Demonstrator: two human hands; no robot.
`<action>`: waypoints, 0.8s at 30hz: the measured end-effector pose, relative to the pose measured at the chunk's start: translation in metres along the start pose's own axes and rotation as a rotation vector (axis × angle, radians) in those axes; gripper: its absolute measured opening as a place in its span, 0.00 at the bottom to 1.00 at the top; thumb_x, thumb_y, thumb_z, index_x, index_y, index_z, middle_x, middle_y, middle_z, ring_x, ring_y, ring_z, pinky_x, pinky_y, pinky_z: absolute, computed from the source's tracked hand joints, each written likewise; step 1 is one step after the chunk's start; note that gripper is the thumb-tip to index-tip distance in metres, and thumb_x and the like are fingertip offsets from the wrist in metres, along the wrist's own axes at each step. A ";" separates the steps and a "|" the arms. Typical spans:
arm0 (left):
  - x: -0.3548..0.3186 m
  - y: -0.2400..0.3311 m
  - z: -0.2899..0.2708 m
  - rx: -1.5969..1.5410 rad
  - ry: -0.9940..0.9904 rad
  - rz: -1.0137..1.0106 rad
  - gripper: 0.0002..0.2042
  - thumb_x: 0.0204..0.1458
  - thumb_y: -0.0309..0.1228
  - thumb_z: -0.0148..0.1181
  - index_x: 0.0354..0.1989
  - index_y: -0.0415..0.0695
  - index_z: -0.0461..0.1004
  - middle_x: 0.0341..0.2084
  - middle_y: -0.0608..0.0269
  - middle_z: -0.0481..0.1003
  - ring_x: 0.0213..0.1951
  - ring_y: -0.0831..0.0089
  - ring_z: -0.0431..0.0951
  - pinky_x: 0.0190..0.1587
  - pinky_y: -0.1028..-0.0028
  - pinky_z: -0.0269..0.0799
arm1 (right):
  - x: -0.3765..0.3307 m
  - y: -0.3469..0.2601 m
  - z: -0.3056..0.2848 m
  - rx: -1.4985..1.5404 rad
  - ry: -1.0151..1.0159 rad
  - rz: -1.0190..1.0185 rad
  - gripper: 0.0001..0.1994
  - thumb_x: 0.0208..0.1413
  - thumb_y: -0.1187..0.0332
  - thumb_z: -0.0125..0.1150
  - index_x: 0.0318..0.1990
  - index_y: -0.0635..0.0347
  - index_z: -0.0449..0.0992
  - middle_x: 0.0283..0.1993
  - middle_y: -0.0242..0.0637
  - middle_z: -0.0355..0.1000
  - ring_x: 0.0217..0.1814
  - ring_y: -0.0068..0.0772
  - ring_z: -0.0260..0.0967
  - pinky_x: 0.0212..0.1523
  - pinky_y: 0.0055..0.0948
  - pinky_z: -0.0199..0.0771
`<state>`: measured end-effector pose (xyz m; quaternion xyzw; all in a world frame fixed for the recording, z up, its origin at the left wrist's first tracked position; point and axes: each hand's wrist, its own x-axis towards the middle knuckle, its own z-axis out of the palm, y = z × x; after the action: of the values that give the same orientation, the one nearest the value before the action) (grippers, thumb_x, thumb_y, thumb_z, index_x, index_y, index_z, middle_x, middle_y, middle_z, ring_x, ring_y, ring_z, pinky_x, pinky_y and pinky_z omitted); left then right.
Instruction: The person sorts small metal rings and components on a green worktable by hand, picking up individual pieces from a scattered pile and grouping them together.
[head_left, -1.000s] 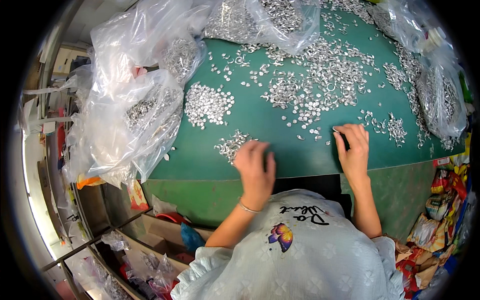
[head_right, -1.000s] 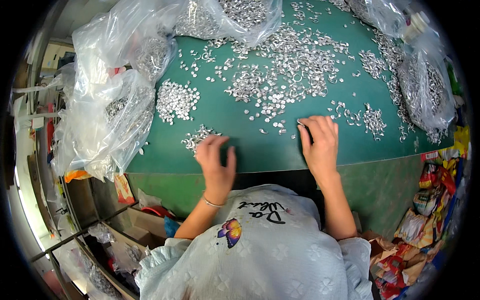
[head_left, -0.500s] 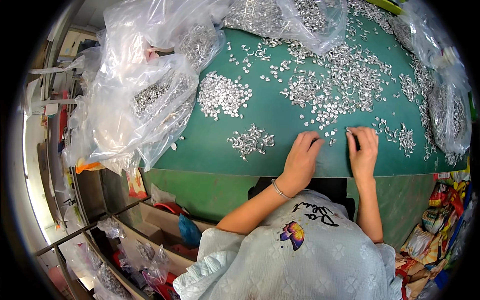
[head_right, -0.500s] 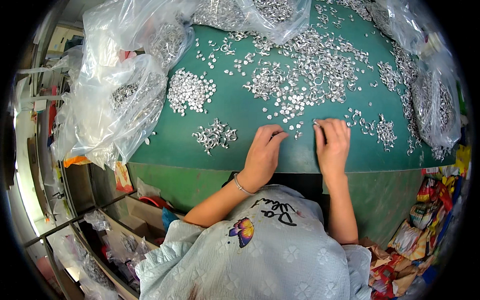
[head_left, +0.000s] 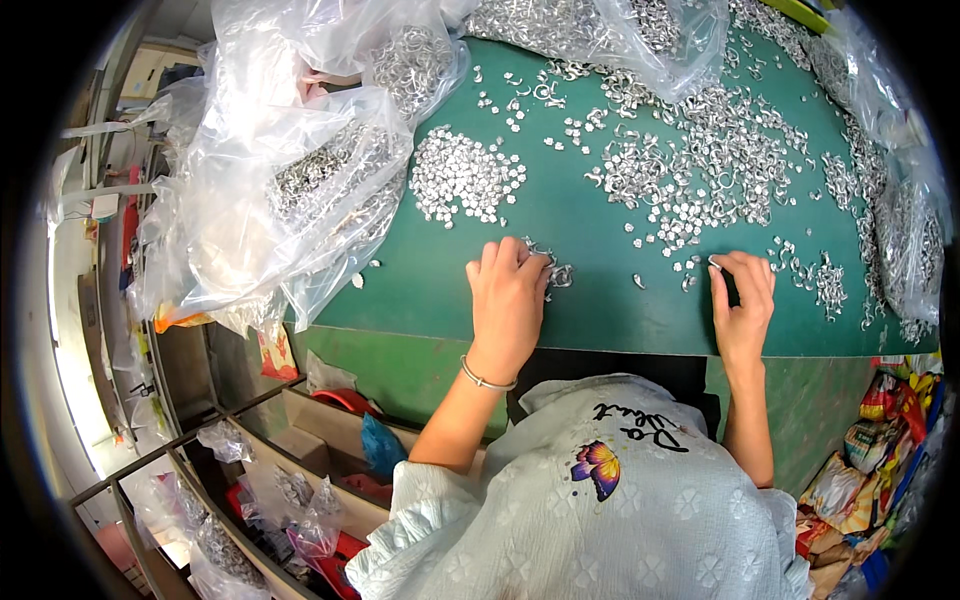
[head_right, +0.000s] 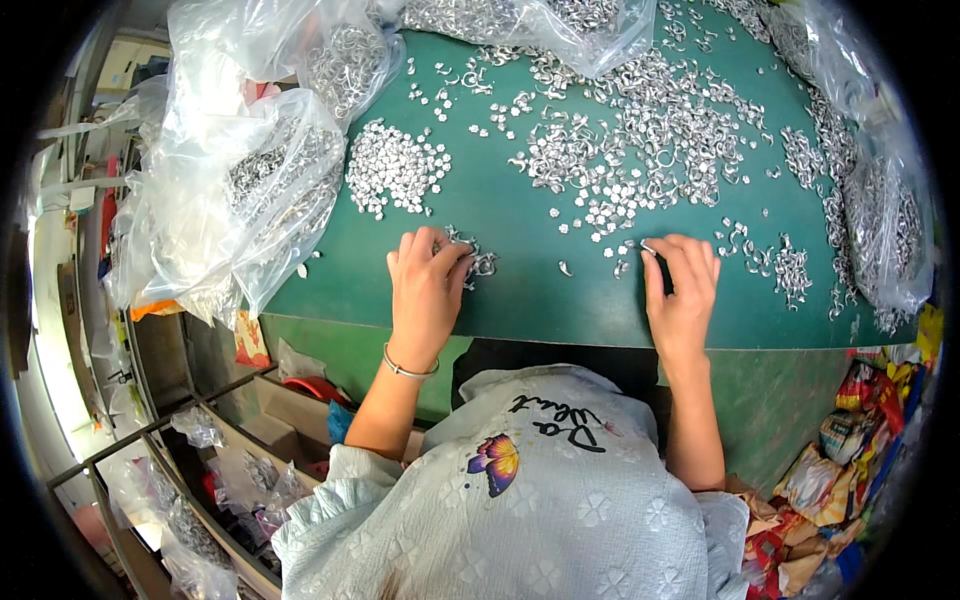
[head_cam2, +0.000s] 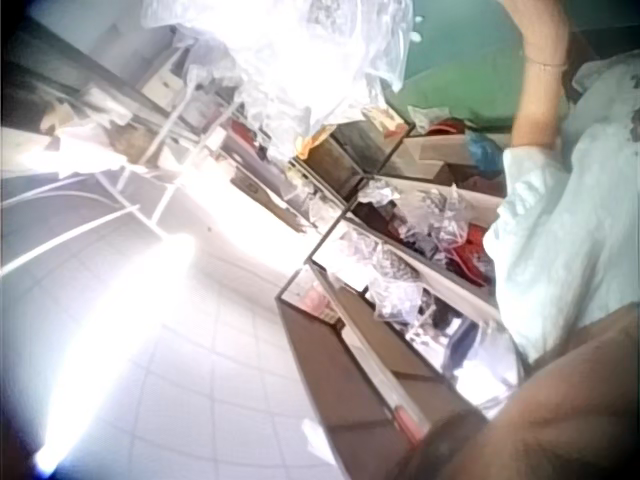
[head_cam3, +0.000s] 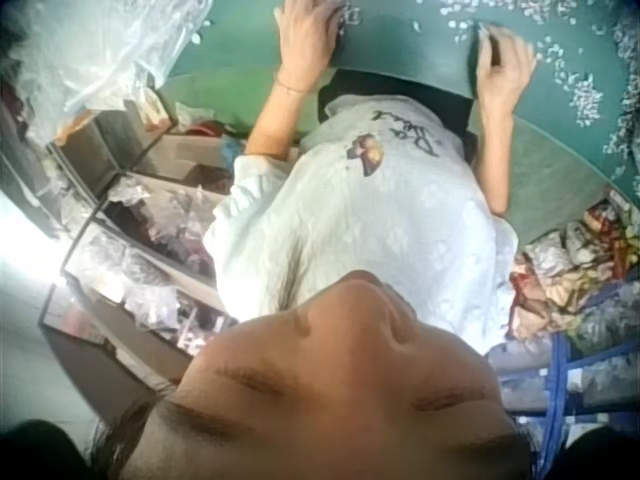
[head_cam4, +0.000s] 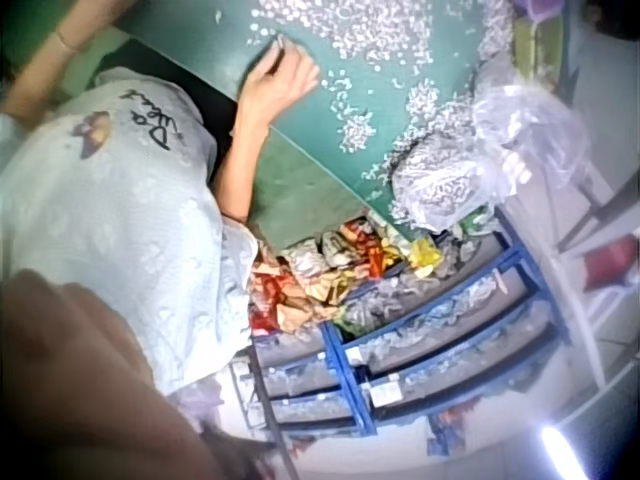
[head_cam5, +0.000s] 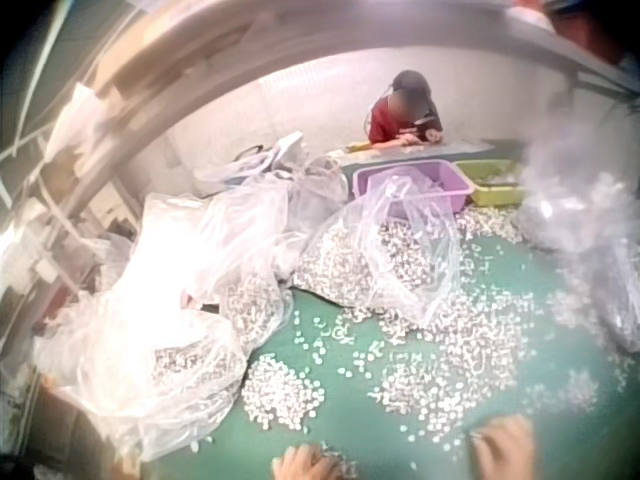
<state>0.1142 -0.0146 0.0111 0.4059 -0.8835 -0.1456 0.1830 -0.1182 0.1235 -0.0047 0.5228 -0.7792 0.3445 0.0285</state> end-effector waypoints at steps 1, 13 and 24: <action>0.002 -0.002 0.001 -0.020 -0.007 0.013 0.06 0.46 0.22 0.63 0.33 0.43 0.77 0.32 0.64 0.69 0.36 0.64 0.67 0.37 0.67 0.56 | 0.001 -0.002 -0.001 0.019 -0.005 0.001 0.06 0.48 0.79 0.64 0.35 0.64 0.77 0.36 0.40 0.72 0.39 0.40 0.68 0.44 0.34 0.64; -0.025 0.007 -0.006 -0.495 0.138 -0.219 0.12 0.48 0.13 0.58 0.42 0.36 0.74 0.33 0.55 0.75 0.30 0.70 0.76 0.34 0.73 0.71 | 0.004 -0.070 0.049 0.181 -0.217 -0.231 0.10 0.40 0.71 0.71 0.32 0.59 0.77 0.30 0.32 0.70 0.34 0.35 0.64 0.38 0.33 0.57; -0.053 0.023 0.004 -0.613 0.088 -0.260 0.14 0.47 0.13 0.58 0.43 0.36 0.72 0.30 0.56 0.70 0.29 0.67 0.73 0.33 0.73 0.71 | 0.017 -0.079 0.066 0.202 -0.255 -0.270 0.08 0.44 0.73 0.66 0.34 0.58 0.77 0.35 0.29 0.68 0.38 0.33 0.63 0.39 0.34 0.57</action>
<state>0.1294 0.0414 0.0064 0.4473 -0.7306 -0.4089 0.3146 -0.0391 0.0558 -0.0086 0.6620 -0.6609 0.3450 -0.0770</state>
